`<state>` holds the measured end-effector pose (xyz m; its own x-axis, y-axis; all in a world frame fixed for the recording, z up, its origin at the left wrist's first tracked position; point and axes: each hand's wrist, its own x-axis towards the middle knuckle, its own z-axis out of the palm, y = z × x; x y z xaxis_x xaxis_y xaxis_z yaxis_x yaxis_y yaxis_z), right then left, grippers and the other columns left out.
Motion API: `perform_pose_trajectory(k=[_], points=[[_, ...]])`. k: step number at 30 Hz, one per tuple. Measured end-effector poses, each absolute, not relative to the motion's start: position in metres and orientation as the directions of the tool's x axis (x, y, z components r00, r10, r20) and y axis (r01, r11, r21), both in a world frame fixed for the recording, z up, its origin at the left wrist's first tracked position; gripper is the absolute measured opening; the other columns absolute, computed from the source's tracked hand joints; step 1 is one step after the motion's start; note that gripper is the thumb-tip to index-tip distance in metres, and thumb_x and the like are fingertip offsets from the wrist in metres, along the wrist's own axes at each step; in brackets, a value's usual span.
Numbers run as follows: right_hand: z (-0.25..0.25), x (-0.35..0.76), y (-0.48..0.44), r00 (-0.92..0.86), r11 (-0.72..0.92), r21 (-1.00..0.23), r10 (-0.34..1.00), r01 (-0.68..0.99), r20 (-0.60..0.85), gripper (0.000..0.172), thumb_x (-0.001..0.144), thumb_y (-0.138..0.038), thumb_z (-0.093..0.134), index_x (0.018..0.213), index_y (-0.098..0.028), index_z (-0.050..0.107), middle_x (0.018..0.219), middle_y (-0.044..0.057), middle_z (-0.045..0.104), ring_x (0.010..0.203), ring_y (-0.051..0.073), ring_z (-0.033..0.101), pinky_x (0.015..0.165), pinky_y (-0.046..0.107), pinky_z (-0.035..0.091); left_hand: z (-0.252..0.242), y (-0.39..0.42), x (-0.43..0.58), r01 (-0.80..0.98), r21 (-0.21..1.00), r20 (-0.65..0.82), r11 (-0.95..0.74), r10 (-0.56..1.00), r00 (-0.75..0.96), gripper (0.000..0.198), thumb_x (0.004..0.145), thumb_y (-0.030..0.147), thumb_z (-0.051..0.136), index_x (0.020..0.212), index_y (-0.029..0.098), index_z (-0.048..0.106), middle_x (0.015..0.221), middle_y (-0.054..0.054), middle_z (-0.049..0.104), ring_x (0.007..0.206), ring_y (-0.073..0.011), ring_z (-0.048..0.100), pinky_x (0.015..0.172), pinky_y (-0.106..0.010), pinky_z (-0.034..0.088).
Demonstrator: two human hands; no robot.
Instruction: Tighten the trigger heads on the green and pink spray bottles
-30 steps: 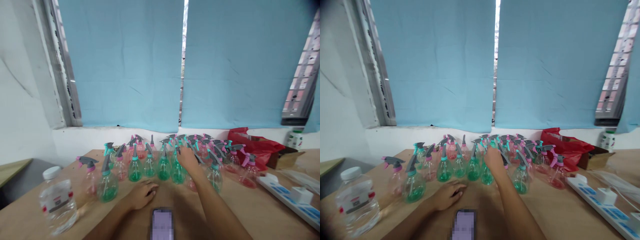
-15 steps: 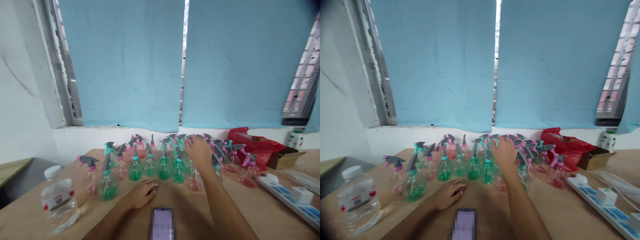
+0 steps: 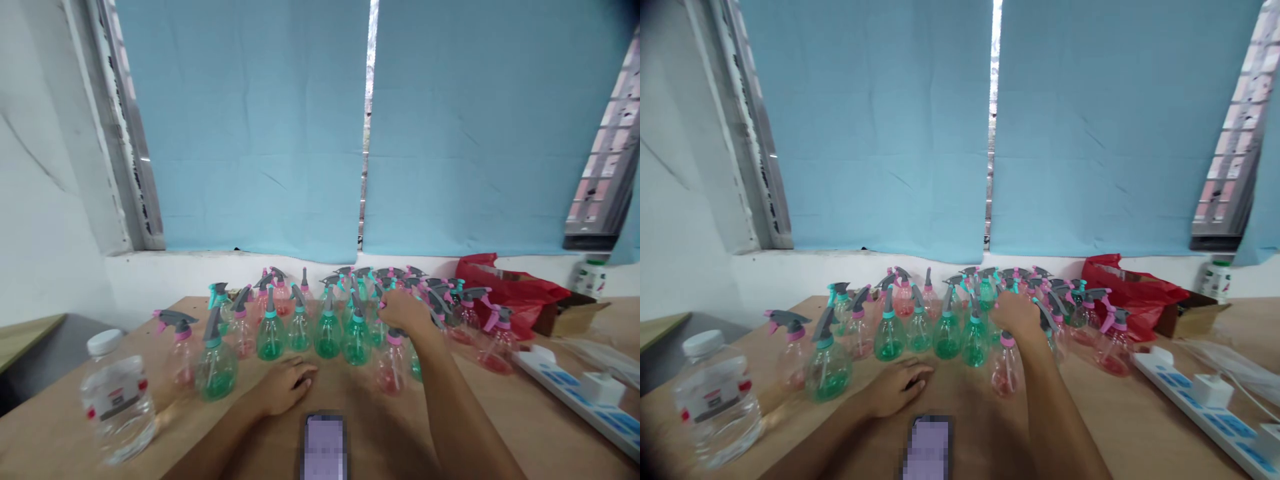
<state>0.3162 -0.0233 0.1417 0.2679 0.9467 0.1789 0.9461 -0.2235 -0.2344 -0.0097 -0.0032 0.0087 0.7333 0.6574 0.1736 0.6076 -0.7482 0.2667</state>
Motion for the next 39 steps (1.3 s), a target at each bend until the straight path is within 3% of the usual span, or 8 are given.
perform_pose_trajectory(k=[5,10,13,17,22,29,35,39], points=[[0.145,0.317,-0.032,0.070,-0.050,-0.199,0.993,0.979,0.097,0.014,0.076,-0.022,0.064,0.083,-0.018,0.075,0.092,0.013,0.077,0.090,0.027,0.072,0.073,0.030,0.048,0.011,-0.005,-0.009,0.601,0.261,0.183,-0.755,0.650,0.737,0.039,0.098,0.031,0.049,0.132,0.022,0.064,0.125,-0.011,0.069,0.116,-0.0306,0.063,0.099,-0.043,0.049],[0.150,0.307,-0.045,-0.233,0.253,-0.307,0.967,0.917,0.102,0.011,0.072,-0.019,0.067,0.061,-0.018,0.068,0.064,0.004,0.068,0.065,0.018,0.062,0.058,0.025,0.038,0.012,-0.006,-0.009,0.604,0.263,0.172,-0.752,0.653,0.737,0.039,0.098,0.032,0.049,0.133,0.023,0.063,0.129,-0.011,0.067,0.118,-0.0306,0.062,0.101,-0.044,0.048],[0.151,0.295,-0.047,-0.372,0.408,-0.395,0.913,0.823,0.168,0.019,0.078,-0.026,0.068,0.061,-0.019,0.065,0.056,0.000,0.062,0.056,0.014,0.054,0.055,0.025,0.034,0.013,-0.006,-0.009,0.608,0.267,0.164,-0.748,0.657,0.736,0.040,0.098,0.031,0.050,0.134,0.023,0.063,0.130,-0.011,0.067,0.119,-0.0313,0.061,0.100,-0.044,0.048],[0.146,0.271,-0.039,-0.396,0.518,-0.411,0.850,0.750,0.348,0.019,0.086,-0.029,0.064,0.070,-0.019,0.066,0.069,0.000,0.065,0.062,0.013,0.051,0.059,0.025,0.032,0.012,-0.006,-0.008,0.606,0.256,0.176,-0.753,0.653,0.737,0.038,0.097,0.031,0.050,0.131,0.022,0.065,0.129,-0.011,0.067,0.119,-0.0314,0.061,0.100,-0.043,0.049],[0.129,0.245,-0.017,-0.354,0.569,-0.460,0.807,0.682,0.473,0.009,0.086,-0.023,0.061,0.082,-0.017,0.066,0.072,-0.002,0.062,0.068,0.013,0.051,0.062,0.024,0.031,0.009,-0.004,-0.009,0.607,0.219,0.187,-0.764,0.643,0.743,0.037,0.098,0.031,0.048,0.130,0.022,0.064,0.126,-0.011,0.068,0.115,-0.0296,0.062,0.098,-0.041,0.048],[0.116,0.249,-0.007,-0.441,0.592,-0.503,0.805,0.629,0.396,0.016,0.079,-0.027,0.070,0.073,-0.018,0.057,0.066,-0.005,0.050,0.064,0.012,0.043,0.058,0.024,0.027,0.008,-0.003,-0.009,0.603,0.237,0.197,-0.762,0.645,0.738,0.037,0.098,0.033,0.049,0.129,0.022,0.065,0.118,-0.010,0.069,0.110,-0.0308,0.064,0.095,-0.042,0.049],[0.104,0.261,0.003,-0.607,0.600,-0.702,0.737,0.385,0.298,0.027,0.080,-0.041,0.076,0.090,-0.019,0.064,0.075,-0.005,0.051,0.068,0.012,0.044,0.062,0.023,0.032,0.006,-0.003,-0.010,0.610,0.231,0.193,-0.758,0.650,0.735,0.037,0.097,0.031,0.050,0.129,0.021,0.066,0.116,-0.011,0.069,0.108,-0.0299,0.064,0.093,-0.040,0.050],[0.083,0.256,0.012,-0.594,0.512,-0.828,0.748,0.230,0.297,0.035,0.081,-0.048,0.076,0.096,-0.018,0.067,0.072,-0.004,0.055,0.064,0.012,0.046,0.060,0.023,0.034,0.005,-0.002,-0.010,0.600,0.234,0.206,-0.765,0.642,0.738,0.036,0.097,0.031,0.051,0.129,0.023,0.065,0.118,-0.010,0.069,0.110,-0.0282,0.064,0.094,-0.038,0.050]])
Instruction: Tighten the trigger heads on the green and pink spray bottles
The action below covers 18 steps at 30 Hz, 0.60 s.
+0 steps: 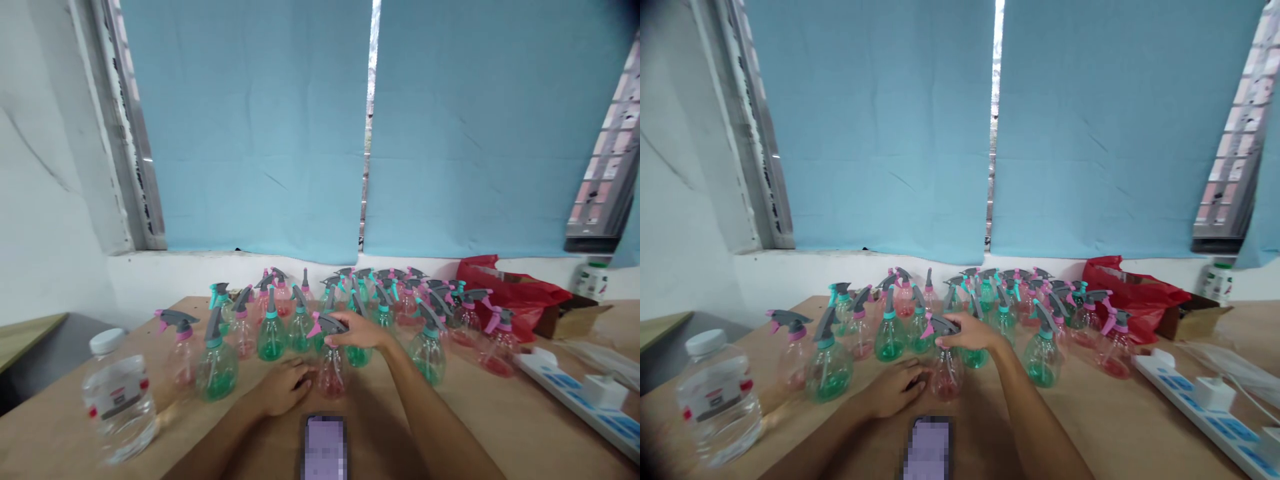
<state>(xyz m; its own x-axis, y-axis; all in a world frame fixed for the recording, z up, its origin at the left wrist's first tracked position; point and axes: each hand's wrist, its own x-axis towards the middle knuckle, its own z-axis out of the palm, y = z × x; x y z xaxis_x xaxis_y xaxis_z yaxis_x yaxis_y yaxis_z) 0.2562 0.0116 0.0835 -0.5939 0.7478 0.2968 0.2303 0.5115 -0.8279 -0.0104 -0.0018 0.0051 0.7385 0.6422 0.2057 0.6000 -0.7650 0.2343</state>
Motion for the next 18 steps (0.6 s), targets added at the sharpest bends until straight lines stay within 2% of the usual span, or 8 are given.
perform_pose_trajectory(k=[3,6,9,12,16,18], points=[[0.068,0.242,0.016,-0.492,0.498,-0.854,0.787,0.149,0.373,0.032,0.082,-0.046,0.075,0.091,-0.016,0.071,0.067,-0.004,0.055,0.060,0.011,0.046,0.058,0.023,0.033,0.004,-0.001,-0.010,0.599,0.230,0.202,-0.767,0.640,0.742,0.036,0.098,0.032,0.050,0.130,0.023,0.065,0.118,-0.010,0.069,0.110,-0.0282,0.064,0.095,-0.038,0.050],[0.060,0.226,0.019,-0.412,0.529,-0.845,0.789,0.078,0.456,0.025,0.082,-0.034,0.070,0.100,-0.017,0.074,0.066,-0.004,0.055,0.058,0.010,0.045,0.057,0.022,0.033,0.004,0.000,-0.010,0.598,0.231,0.205,-0.768,0.639,0.741,0.036,0.099,0.033,0.050,0.131,0.025,0.065,0.120,-0.010,0.068,0.110,-0.0289,0.064,0.094,-0.039,0.050],[0.059,0.214,0.017,-0.380,0.541,-0.841,0.777,-0.006,0.502,0.033,0.074,-0.020,0.060,0.104,-0.020,0.075,0.077,-0.002,0.064,0.058,0.010,0.044,0.056,0.023,0.034,0.004,-0.001,-0.009,0.601,0.219,0.205,-0.768,0.639,0.742,0.036,0.098,0.033,0.049,0.128,0.023,0.067,0.113,-0.010,0.069,0.105,-0.0290,0.065,0.090,-0.039,0.051],[0.060,0.208,0.014,-0.385,0.499,-0.863,0.784,-0.077,0.487,0.034,0.067,-0.017,0.053,0.090,-0.021,0.077,0.080,0.000,0.067,0.059,0.011,0.043,0.054,0.023,0.032,0.005,-0.002,-0.009,0.610,0.201,0.196,-0.766,0.642,0.742,0.037,0.099,0.033,0.048,0.128,0.020,0.066,0.109,-0.011,0.069,0.103,-0.0291,0.065,0.090,-0.039,0.051],[0.055,0.204,0.011,-0.320,0.401,-0.906,0.847,-0.139,0.424,0.021,0.060,-0.020,0.051,0.069,-0.020,0.070,0.068,0.001,0.064,0.060,0.013,0.043,0.051,0.024,0.027,0.005,-0.002,-0.009,0.603,0.224,0.204,-0.766,0.642,0.739,0.038,0.099,0.035,0.049,0.131,0.022,0.065,0.114,-0.011,0.069,0.107,-0.0285,0.065,0.093,-0.039,0.050],[0.053,0.203,0.010,-0.307,0.366,-0.919,0.867,-0.145,0.394,0.016,0.059,-0.021,0.051,0.064,-0.020,0.067,0.065,0.001,0.064,0.060,0.014,0.044,0.051,0.024,0.025,0.005,-0.002,-0.010,0.594,0.237,0.214,-0.769,0.638,0.740,0.038,0.100,0.036,0.049,0.131,0.023,0.065,0.116,-0.011,0.069,0.108,-0.0282,0.064,0.094,-0.039,0.050]])
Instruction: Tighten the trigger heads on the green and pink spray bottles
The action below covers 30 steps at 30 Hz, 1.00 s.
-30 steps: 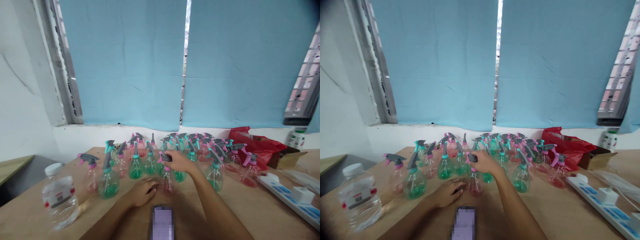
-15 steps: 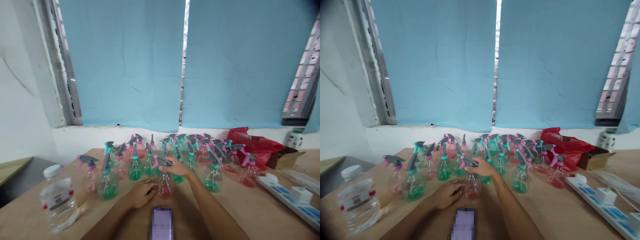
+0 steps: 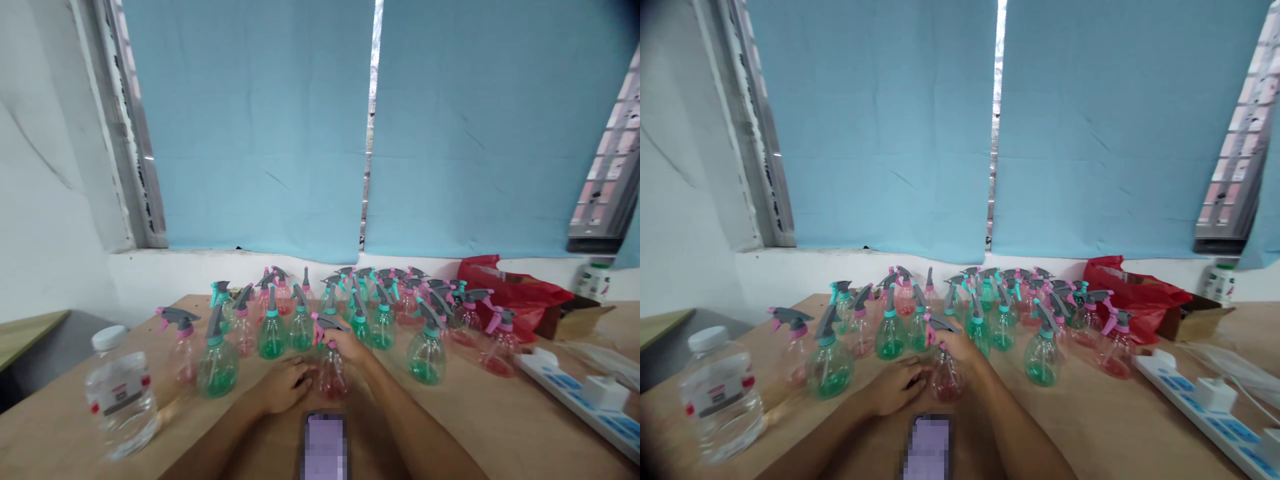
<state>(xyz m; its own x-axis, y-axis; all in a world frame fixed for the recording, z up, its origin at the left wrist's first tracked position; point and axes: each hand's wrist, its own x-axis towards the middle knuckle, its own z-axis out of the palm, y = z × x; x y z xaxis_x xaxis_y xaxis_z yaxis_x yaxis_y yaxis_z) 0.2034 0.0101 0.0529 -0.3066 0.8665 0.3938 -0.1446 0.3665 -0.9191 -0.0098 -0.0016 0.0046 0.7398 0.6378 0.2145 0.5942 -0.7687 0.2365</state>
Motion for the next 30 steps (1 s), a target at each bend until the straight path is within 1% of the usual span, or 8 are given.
perform_pose_trajectory(k=[3,6,8,11,18,21,25,30], points=[[0.054,0.204,0.009,-0.333,0.370,-0.920,0.857,-0.133,0.393,0.019,0.060,-0.021,0.052,0.068,-0.020,0.069,0.065,0.001,0.065,0.061,0.014,0.047,0.052,0.024,0.027,0.003,-0.001,-0.010,0.595,0.234,0.223,-0.769,0.638,0.737,0.038,0.099,0.036,0.049,0.131,0.024,0.065,0.115,-0.010,0.069,0.108,-0.0283,0.064,0.093,-0.039,0.050],[0.057,0.208,0.009,-0.339,0.385,-0.909,0.843,-0.162,0.418,0.026,0.061,-0.024,0.052,0.078,-0.020,0.073,0.067,0.001,0.066,0.062,0.015,0.052,0.056,0.024,0.035,0.002,0.000,-0.010,0.601,0.225,0.221,-0.767,0.641,0.735,0.038,0.098,0.033,0.049,0.130,0.024,0.066,0.115,-0.010,0.070,0.107,-0.0281,0.065,0.093,-0.038,0.051],[0.058,0.212,0.010,-0.370,0.347,-0.915,0.838,-0.204,0.401,0.030,0.062,-0.027,0.053,0.082,-0.020,0.074,0.067,0.001,0.065,0.060,0.015,0.054,0.058,0.026,0.040,0.003,-0.001,-0.010,0.602,0.220,0.222,-0.768,0.640,0.736,0.038,0.097,0.031,0.050,0.131,0.024,0.065,0.114,-0.009,0.070,0.105,-0.0276,0.065,0.092,-0.037,0.051],[0.057,0.215,0.012,-0.385,0.316,-0.918,0.837,-0.241,0.389,0.029,0.063,-0.028,0.052,0.079,-0.019,0.074,0.064,0.002,0.064,0.057,0.016,0.053,0.059,0.028,0.043,0.004,-0.002,-0.010,0.596,0.216,0.222,-0.773,0.634,0.741,0.037,0.096,0.030,0.051,0.129,0.024,0.066,0.115,-0.009,0.070,0.104,-0.0277,0.065,0.091,-0.037,0.052],[0.051,0.201,0.007,-0.269,0.374,-0.920,0.880,-0.117,0.392,0.014,0.058,-0.025,0.053,0.059,-0.021,0.067,0.061,0.001,0.063,0.059,0.015,0.048,0.054,0.026,0.033,0.004,0.000,-0.009,0.596,0.242,0.212,-0.765,0.642,0.737,0.035,0.096,0.032,0.052,0.125,0.023,0.068,0.120,-0.011,0.069,0.111,-0.0315,0.064,0.096,-0.043,0.050],[0.051,0.197,0.006,-0.297,0.415,-0.906,0.857,-0.089,0.421,0.017,0.061,-0.025,0.053,0.061,-0.021,0.070,0.063,0.001,0.061,0.060,0.014,0.045,0.055,0.025,0.032,0.004,-0.001,-0.008,0.581,0.252,0.218,-0.774,0.630,0.745,0.032,0.094,0.028,0.053,0.122,0.023,0.068,0.125,-0.010,0.069,0.115,-0.0312,0.063,0.100,-0.043,0.048],[0.054,0.198,0.007,-0.315,0.453,-0.888,0.834,-0.077,0.453,0.024,0.062,-0.024,0.052,0.071,-0.020,0.074,0.061,-0.001,0.057,0.055,0.012,0.039,0.053,0.025,0.027,0.006,-0.002,-0.008,0.575,0.258,0.219,-0.777,0.626,0.748,0.031,0.093,0.025,0.052,0.120,0.024,0.068,0.121,-0.008,0.070,0.111,-0.0294,0.064,0.096,-0.040,0.050],[0.052,0.197,0.007,-0.321,0.468,-0.879,0.822,-0.092,0.471,0.026,0.061,-0.022,0.051,0.072,-0.019,0.074,0.061,-0.001,0.056,0.056,0.013,0.041,0.053,0.026,0.028,0.006,-0.002,-0.008,0.570,0.236,0.223,-0.787,0.615,0.757,0.026,0.092,0.023,0.053,0.113,0.023,0.069,0.116,-0.009,0.070,0.108,-0.0287,0.064,0.094,-0.039,0.049]])
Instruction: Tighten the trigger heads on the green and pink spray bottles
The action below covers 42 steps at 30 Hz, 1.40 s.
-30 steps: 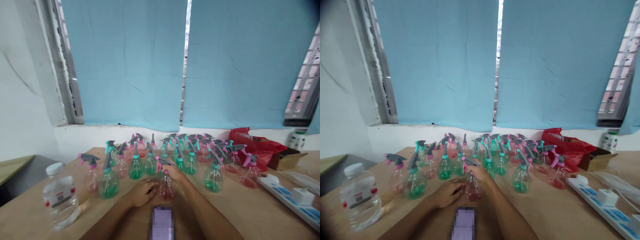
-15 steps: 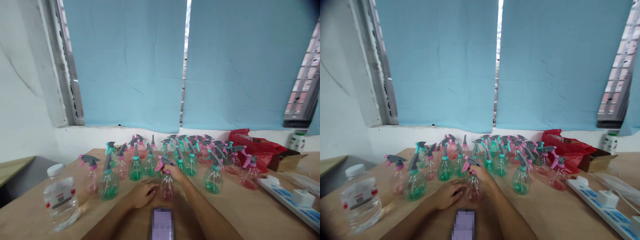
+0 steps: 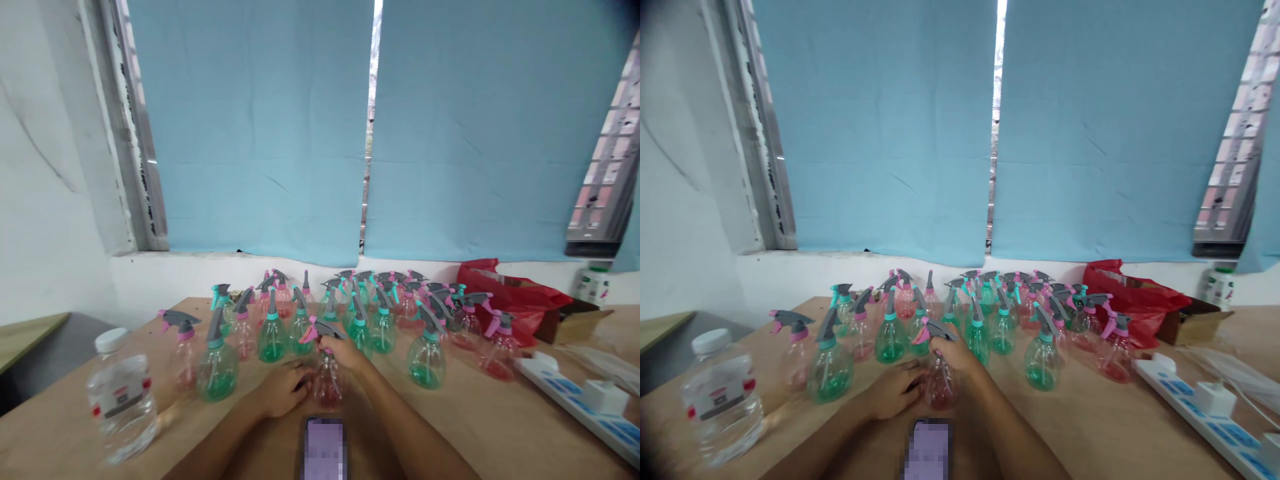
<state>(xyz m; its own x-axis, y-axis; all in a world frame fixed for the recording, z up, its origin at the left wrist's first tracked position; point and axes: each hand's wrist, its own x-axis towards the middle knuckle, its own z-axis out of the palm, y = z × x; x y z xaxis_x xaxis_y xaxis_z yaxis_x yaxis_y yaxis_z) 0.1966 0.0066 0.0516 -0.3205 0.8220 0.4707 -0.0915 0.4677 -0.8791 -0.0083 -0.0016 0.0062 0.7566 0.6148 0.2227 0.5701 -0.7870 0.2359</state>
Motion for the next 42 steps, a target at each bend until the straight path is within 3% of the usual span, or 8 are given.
perform_pose_trajectory(k=[6,14,22,29,37,42], points=[[0.0418,0.1941,0.0080,-0.261,0.421,-0.899,0.860,-0.120,0.438,0.017,0.061,-0.022,0.053,0.063,-0.020,0.069,0.061,0.001,0.058,0.058,0.014,0.040,0.054,0.027,0.028,0.0082,-0.0035,-0.0076,0.579,0.241,0.215,-0.779,0.625,0.751,0.027,0.092,0.025,0.053,0.114,0.023,0.069,0.118,-0.009,0.070,0.109,-0.0300,0.064,0.095,-0.041,0.050],[0.0462,0.1949,0.0081,-0.296,0.485,-0.872,0.825,-0.069,0.482,0.032,0.064,-0.021,0.052,0.082,-0.022,0.078,0.066,0.000,0.060,0.060,0.014,0.043,0.054,0.025,0.029,0.0054,-0.0011,-0.0081,0.569,0.246,0.218,-0.785,0.617,0.756,0.028,0.090,0.024,0.054,0.114,0.023,0.068,0.117,-0.009,0.070,0.107,-0.0292,0.064,0.094,-0.040,0.050],[0.0439,0.1936,0.0065,-0.273,0.434,-0.893,0.850,-0.122,0.450,0.016,0.063,-0.023,0.054,0.061,-0.020,0.070,0.057,0.000,0.054,0.056,0.014,0.039,0.052,0.027,0.028,0.0103,-0.0047,-0.0065,0.586,0.242,0.210,-0.774,0.631,0.747,0.027,0.090,0.025,0.053,0.111,0.022,0.069,0.113,-0.010,0.071,0.105,-0.0308,0.065,0.092,-0.042,0.051],[0.0436,0.1941,0.0081,-0.299,0.498,-0.862,0.811,-0.098,0.502,0.034,0.063,-0.021,0.052,0.084,-0.022,0.079,0.065,-0.001,0.060,0.057,0.013,0.038,0.052,0.025,0.027,0.0044,-0.0003,-0.0088,0.572,0.250,0.202,-0.781,0.620,0.758,0.031,0.089,0.022,0.053,0.117,0.024,0.067,0.117,-0.009,0.070,0.109,-0.0298,0.064,0.096,-0.041,0.049],[0.0404,0.1910,0.0069,-0.219,0.432,-0.893,0.866,-0.125,0.449,0.015,0.063,-0.023,0.055,0.062,-0.020,0.069,0.061,0.001,0.059,0.057,0.014,0.043,0.053,0.027,0.029,0.0083,-0.0032,-0.0075,0.579,0.244,0.212,-0.778,0.626,0.751,0.028,0.089,0.022,0.054,0.111,0.023,0.070,0.115,-0.009,0.071,0.106,-0.0306,0.065,0.095,-0.042,0.050],[0.0446,0.1906,0.0029,-0.249,0.461,-0.877,0.841,-0.136,0.481,0.017,0.069,-0.026,0.057,0.072,-0.021,0.073,0.068,0.001,0.064,0.056,0.013,0.041,0.053,0.026,0.029,0.0092,-0.0042,-0.0080,0.575,0.254,0.199,-0.778,0.624,0.756,0.036,0.088,0.020,0.054,0.120,0.023,0.068,0.122,-0.009,0.070,0.113,-0.0310,0.063,0.099,-0.043,0.049]])
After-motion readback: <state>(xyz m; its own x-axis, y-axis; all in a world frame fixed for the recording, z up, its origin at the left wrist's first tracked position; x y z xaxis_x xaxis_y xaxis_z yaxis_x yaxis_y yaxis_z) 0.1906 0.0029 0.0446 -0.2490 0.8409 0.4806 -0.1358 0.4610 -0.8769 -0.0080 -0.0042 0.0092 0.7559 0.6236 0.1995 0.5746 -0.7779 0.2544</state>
